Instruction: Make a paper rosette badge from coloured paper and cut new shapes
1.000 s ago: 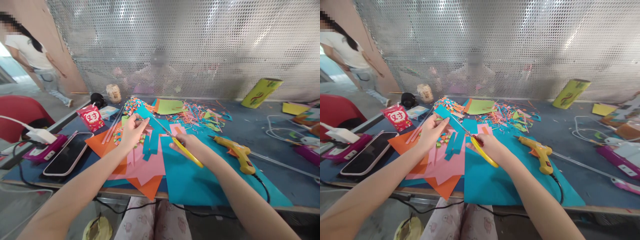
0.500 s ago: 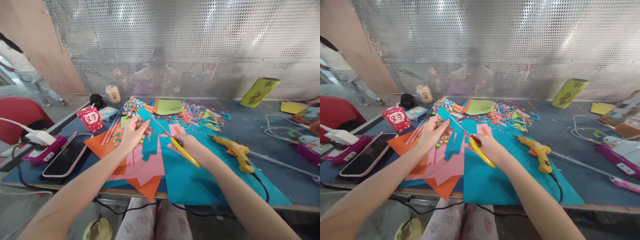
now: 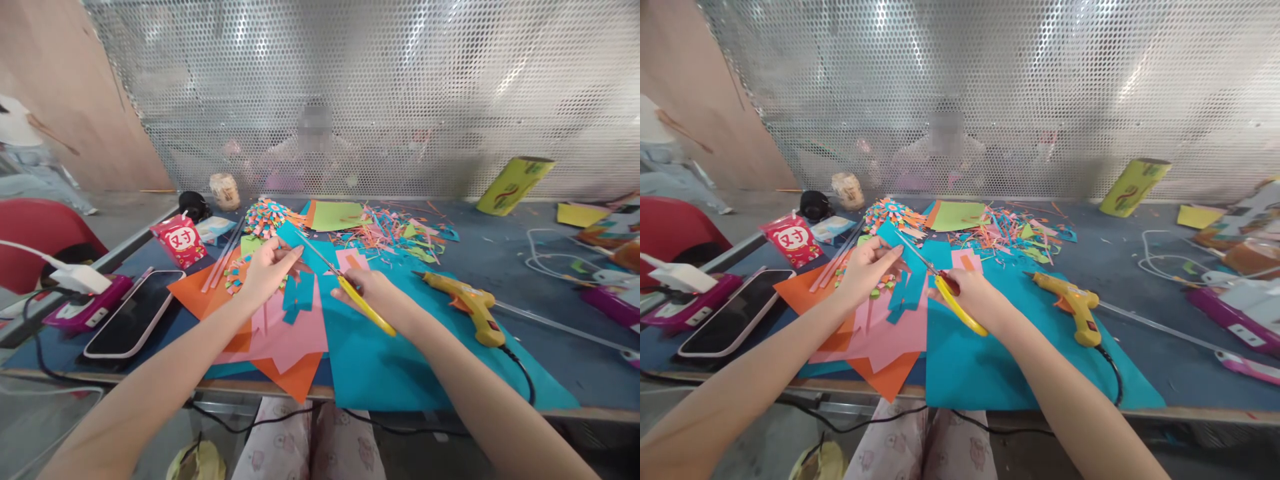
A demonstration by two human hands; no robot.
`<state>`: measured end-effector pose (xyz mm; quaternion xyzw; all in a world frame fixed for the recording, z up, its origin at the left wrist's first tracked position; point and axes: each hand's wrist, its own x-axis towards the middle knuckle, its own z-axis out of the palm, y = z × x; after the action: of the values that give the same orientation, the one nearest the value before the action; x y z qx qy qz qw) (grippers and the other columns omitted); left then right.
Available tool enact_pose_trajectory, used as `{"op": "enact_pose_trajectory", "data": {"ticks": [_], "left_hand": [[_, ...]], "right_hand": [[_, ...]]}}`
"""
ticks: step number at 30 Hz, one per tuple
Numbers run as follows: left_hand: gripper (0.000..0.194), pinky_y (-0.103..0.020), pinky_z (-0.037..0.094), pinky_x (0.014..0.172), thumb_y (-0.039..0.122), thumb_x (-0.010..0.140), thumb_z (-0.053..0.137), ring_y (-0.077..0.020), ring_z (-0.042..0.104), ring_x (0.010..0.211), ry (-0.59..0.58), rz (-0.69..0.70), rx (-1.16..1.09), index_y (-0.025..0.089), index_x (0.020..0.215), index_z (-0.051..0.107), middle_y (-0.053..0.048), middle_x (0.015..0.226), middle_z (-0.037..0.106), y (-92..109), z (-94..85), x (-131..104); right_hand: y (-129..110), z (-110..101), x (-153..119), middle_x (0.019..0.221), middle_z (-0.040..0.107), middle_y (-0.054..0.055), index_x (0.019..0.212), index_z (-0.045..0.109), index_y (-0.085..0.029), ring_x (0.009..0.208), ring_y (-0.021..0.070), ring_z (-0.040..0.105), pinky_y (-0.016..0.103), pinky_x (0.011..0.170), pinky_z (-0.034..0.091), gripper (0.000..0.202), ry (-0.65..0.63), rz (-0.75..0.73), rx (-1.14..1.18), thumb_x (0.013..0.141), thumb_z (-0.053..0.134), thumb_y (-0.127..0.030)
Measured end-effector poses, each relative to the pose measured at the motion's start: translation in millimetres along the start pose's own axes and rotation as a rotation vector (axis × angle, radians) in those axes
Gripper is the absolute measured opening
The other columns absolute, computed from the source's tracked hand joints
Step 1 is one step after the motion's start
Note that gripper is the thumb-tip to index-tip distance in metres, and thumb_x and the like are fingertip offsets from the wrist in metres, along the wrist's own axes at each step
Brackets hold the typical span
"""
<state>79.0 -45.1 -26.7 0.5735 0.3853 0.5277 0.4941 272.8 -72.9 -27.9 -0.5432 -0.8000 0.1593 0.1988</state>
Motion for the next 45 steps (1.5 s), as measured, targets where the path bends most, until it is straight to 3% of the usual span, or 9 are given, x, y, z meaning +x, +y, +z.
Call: {"op": "enact_pose_trajectory", "data": {"ticks": [6,12,22,28,37,41,45], "left_hand": [[0.042,-0.02,0.041,0.037,0.048,0.064,0.072,-0.0123,0.057,0.039,-0.053,-0.094,0.078,0.019,0.07,0.041,0.002,0.05,0.061,8.4,4.5,-4.5],[0.043,-0.019,0.036,0.034,0.049,0.064,0.072,-0.012,0.057,0.038,-0.065,-0.096,0.071,0.019,0.071,0.041,0.003,0.05,0.059,7.9,3.9,-4.2],[0.046,-0.021,0.044,0.039,0.052,0.064,0.071,-0.0143,0.061,0.044,-0.151,-0.077,0.044,0.02,0.066,0.037,0.002,0.05,0.06,-1.0,4.6,-3.8],[0.043,-0.019,0.044,0.041,0.049,0.067,0.069,-0.0157,0.065,0.049,-0.16,-0.071,0.039,0.019,0.067,0.039,0.002,0.051,0.06,-1.8,4.1,-3.7],[0.041,-0.022,0.049,0.041,0.047,0.065,0.072,-0.0149,0.063,0.048,-0.257,-0.066,0.032,0.019,0.071,0.042,0.003,0.054,0.06,-12.5,6.0,-2.4],[0.04,-0.022,0.049,0.041,0.045,0.066,0.071,-0.0143,0.063,0.047,-0.261,-0.085,0.043,0.019,0.07,0.041,0.002,0.055,0.061,-10.7,7.9,-3.5],[0.039,-0.02,0.045,0.04,0.04,0.067,0.072,-0.013,0.06,0.044,-0.184,-0.142,0.14,0.019,0.067,0.039,0.001,0.053,0.062,-3.5,4.1,-1.3]], "right_hand": [[-0.2,-0.7,-2.7,0.057,0.045,-0.003,0.066,0.043,-0.021,0.05,0.0106,0.042,0.022,0.045,0.028,0.028,0.005,0.022,0.026,0.077,0.054,-0.044],[8.1,2.7,-1.3,0.056,0.046,-0.002,0.064,0.046,-0.02,0.049,0.0102,0.04,0.022,0.047,0.028,0.029,0.033,-0.035,0.032,0.078,0.053,-0.044],[4.7,6.0,-2.7,0.059,0.049,-0.002,0.069,0.047,-0.02,0.05,0.0107,0.041,0.023,0.048,0.028,0.028,0.032,0.008,0.0,0.078,0.054,-0.045],[4.8,7.2,-0.2,0.055,0.046,-0.002,0.064,0.048,-0.02,0.048,0.0102,0.039,0.023,0.046,0.027,0.038,0.059,-0.021,-0.036,0.077,0.054,-0.054],[1.0,5.8,-2.4,0.061,0.052,-0.001,0.073,0.051,-0.018,0.051,0.0113,0.045,0.022,0.047,0.03,0.022,0.066,0.023,-0.013,0.078,0.056,-0.04],[1.4,5.9,0.6,0.054,0.047,-0.002,0.064,0.049,-0.019,0.048,0.0106,0.042,0.022,0.046,0.03,0.028,0.07,0.047,-0.005,0.078,0.056,-0.041],[10.1,2.9,7.3,0.06,0.055,0.002,0.068,0.055,-0.019,0.053,0.0146,0.053,0.023,0.049,0.033,0.03,0.101,0.147,-0.01,0.08,0.054,-0.046]]}}
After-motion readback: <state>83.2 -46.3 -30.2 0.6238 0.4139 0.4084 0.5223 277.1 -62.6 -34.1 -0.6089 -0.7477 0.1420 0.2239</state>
